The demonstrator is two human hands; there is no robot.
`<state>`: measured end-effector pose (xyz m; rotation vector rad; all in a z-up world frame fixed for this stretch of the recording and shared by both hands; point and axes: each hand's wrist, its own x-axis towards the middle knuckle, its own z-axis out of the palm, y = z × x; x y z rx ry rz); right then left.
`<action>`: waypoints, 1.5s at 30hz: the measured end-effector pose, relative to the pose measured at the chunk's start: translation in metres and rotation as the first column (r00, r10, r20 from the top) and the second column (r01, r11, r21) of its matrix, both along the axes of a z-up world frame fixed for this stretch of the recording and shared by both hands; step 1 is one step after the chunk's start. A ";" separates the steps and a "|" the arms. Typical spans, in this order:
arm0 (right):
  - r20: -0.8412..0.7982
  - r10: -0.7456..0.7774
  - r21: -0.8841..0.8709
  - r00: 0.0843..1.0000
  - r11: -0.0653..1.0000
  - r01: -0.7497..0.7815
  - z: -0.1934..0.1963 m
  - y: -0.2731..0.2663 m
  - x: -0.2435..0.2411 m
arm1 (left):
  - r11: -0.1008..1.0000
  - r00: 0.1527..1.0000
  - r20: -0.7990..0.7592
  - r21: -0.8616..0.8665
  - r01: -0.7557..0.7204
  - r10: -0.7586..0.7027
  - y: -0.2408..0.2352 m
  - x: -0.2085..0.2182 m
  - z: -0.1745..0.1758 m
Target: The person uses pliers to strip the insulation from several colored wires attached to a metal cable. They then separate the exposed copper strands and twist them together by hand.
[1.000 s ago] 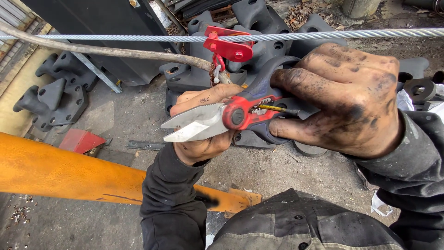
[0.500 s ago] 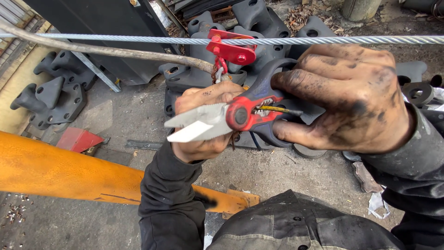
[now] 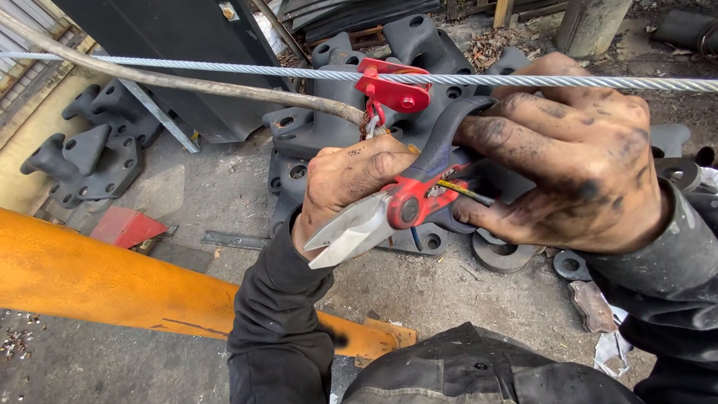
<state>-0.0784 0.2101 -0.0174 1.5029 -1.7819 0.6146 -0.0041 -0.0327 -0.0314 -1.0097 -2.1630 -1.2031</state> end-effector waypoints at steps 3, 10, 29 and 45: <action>-0.033 -0.028 -0.008 0.999 1.000 0.028 0.001 -0.001 -0.001 | 0.997 0.992 -0.098 -0.024 -0.078 0.075 0.007 -0.001 0.002; -0.068 -0.040 -0.025 0.997 0.999 0.038 -0.011 -0.001 -0.007 | 0.998 0.985 -0.166 -0.019 -0.052 0.048 0.010 -0.003 0.004; -0.287 -0.065 -0.008 0.956 0.998 0.065 -0.008 0.004 -0.007 | 0.994 0.990 -0.131 -0.086 -0.063 0.052 0.007 0.001 0.007; 0.265 0.152 -0.001 0.952 0.987 -0.158 -0.009 0.010 -0.004 | 0.982 0.987 -0.159 -0.181 -0.048 0.019 0.007 0.000 0.017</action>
